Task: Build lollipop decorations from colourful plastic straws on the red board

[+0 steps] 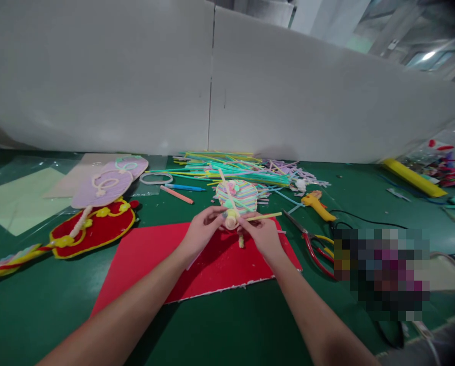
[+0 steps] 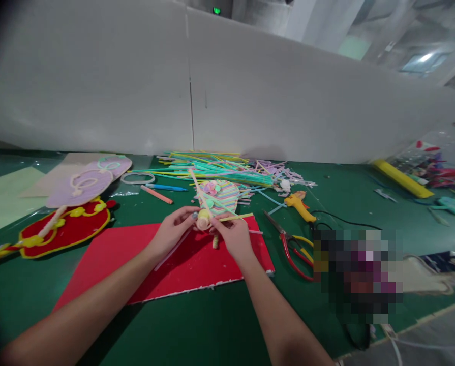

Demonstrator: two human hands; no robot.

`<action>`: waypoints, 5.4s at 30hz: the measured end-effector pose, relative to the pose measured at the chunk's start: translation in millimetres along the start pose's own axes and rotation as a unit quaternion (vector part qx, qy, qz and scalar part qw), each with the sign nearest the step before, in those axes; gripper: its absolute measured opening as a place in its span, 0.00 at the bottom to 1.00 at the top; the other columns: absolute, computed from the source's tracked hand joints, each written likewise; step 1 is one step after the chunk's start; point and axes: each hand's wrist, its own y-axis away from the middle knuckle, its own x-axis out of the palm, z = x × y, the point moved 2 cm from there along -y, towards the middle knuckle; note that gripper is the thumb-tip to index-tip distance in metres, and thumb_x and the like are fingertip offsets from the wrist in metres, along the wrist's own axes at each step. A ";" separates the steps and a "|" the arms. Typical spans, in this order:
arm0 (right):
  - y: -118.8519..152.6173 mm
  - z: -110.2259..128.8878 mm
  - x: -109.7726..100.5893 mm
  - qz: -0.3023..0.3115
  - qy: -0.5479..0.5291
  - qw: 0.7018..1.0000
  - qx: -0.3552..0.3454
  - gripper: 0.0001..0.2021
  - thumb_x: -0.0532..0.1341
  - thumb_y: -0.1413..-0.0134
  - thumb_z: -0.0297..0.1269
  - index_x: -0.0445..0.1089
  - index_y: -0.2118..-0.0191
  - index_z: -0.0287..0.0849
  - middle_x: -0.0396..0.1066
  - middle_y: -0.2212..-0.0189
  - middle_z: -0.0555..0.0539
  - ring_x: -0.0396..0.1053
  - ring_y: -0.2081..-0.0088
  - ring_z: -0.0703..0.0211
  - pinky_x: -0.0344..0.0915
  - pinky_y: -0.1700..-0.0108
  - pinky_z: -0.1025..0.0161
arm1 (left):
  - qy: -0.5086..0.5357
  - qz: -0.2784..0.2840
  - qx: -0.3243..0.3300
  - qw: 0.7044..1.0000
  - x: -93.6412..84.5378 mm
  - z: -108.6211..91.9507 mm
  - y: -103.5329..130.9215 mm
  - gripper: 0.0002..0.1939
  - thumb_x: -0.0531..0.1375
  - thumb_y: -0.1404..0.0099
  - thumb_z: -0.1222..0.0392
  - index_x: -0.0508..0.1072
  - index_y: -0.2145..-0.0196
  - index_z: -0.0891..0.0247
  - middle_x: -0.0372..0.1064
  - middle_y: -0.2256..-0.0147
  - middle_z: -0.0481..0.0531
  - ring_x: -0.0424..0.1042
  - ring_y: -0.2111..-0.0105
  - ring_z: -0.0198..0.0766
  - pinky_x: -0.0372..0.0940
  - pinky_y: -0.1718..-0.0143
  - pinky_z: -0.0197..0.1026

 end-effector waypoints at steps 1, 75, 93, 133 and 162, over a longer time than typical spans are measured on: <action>-0.5 1.2 -0.5 -0.014 -0.001 1.000 -0.009 0.10 0.62 0.62 0.40 0.66 0.74 0.39 0.68 0.83 0.51 0.68 0.81 0.62 0.67 0.79 0.66 | -0.004 0.011 0.000 1.000 0.5 1.7 0.0 0.18 0.57 0.50 0.52 0.67 0.63 0.66 0.69 0.69 0.52 0.68 0.71 0.35 0.63 0.68 0.37; -27.7 90.8 45.6 -0.085 -0.194 0.975 -0.067 0.13 0.61 0.61 0.43 0.67 0.70 0.38 0.68 0.76 0.47 0.64 0.77 0.64 0.61 0.76 0.67 | 0.027 -0.204 0.097 0.974 14.3 -109.5 -3.7 0.12 0.60 0.51 0.56 0.67 0.71 0.66 0.70 0.75 0.49 0.70 0.74 0.34 0.66 0.69 0.36; -32.7 99.9 38.1 0.002 -0.027 0.996 -0.088 0.12 0.61 0.61 0.44 0.68 0.74 0.39 0.65 0.80 0.51 0.61 0.80 0.66 0.60 0.77 0.68 | -0.087 -0.115 0.060 0.988 -2.6 -112.6 -12.3 0.11 0.58 0.52 0.55 0.70 0.75 0.67 0.68 0.79 0.49 0.66 0.77 0.33 0.63 0.74 0.35; -37.6 99.4 22.6 0.220 0.262 0.932 -0.119 0.06 0.60 0.60 0.36 0.70 0.76 0.38 0.68 0.79 0.50 0.62 0.74 0.63 0.57 0.72 0.68 | -0.332 0.008 0.070 0.941 -18.0 -104.0 -14.8 0.13 0.54 0.50 0.53 0.70 0.81 0.66 0.64 0.83 0.46 0.61 0.81 0.30 0.53 0.78 0.31; -37.3 85.5 40.1 0.083 0.002 0.996 -0.023 0.12 0.62 0.63 0.43 0.69 0.76 0.37 0.70 0.78 0.47 0.67 0.77 0.61 0.67 0.75 0.64 | -0.129 -0.105 0.074 0.983 -19.1 -97.2 -23.8 0.15 0.55 0.49 0.51 0.71 0.74 0.68 0.69 0.77 0.51 0.66 0.76 0.33 0.62 0.74 0.34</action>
